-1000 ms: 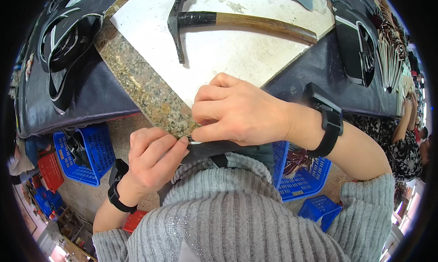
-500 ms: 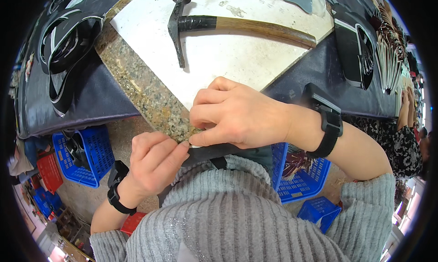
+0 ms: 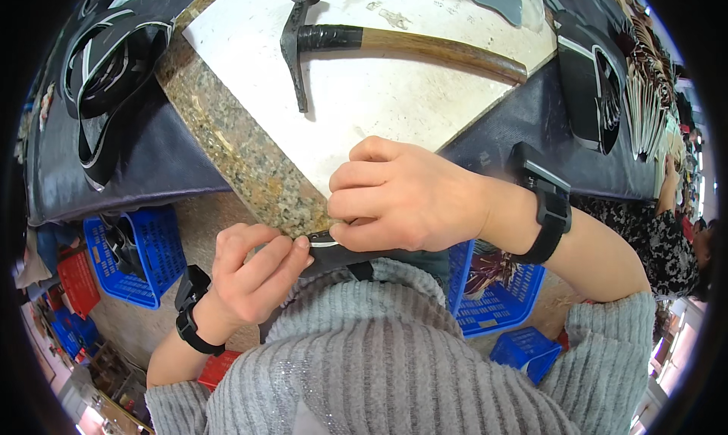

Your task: Applying adhesive and using a hammer to assemble shoe upper components.

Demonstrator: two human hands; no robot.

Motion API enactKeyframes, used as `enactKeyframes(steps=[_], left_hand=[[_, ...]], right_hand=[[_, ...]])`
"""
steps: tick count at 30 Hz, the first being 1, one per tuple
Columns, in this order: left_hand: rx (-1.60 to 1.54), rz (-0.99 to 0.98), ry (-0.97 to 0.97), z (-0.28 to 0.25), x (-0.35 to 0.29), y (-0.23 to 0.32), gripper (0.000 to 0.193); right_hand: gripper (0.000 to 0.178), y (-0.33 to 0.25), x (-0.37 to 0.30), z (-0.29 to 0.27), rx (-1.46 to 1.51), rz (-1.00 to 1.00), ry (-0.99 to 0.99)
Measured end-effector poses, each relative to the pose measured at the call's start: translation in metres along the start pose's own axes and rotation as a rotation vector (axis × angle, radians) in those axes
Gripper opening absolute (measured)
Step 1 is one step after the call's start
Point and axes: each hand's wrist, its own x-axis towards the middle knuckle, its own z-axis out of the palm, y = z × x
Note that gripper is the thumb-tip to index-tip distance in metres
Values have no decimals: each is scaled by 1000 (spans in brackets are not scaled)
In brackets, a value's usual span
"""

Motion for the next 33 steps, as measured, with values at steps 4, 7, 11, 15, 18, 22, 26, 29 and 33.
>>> enactKeyframes(steps=[4, 7, 11, 15, 18, 22, 26, 29, 33], left_hand=[[4, -5, 7, 1, 0, 0, 13], [4, -5, 16, 1, 0, 1, 13], [-13, -25, 5, 2, -2, 0, 17], [-28, -42, -1, 3, -5, -1, 24], [20, -12, -19, 0, -3, -1, 27], [54, 1, -12, 0, -3, -1, 27], [49, 24, -10, 3, -7, -2, 30], [38, 21, 19, 4, -5, 0, 28], [23, 17, 50, 7, -8, -2, 31]], right_hand=[[24, -3, 5, 1, 64, 83, 21], [28, -7, 6, 10, 71, 103, 75], [29, -4, 4, 12, 78, 60, 54], [26, -2, 5, 10, 63, 8, 26], [28, 3, 12, -4, 143, 37, -65], [34, 28, 13, -26, -112, 321, 284], [37, 66, 16, -35, -304, 549, 337], [37, 68, 15, -33, -334, 628, 285], [20, 42, 18, -41, -416, 573, 350]])
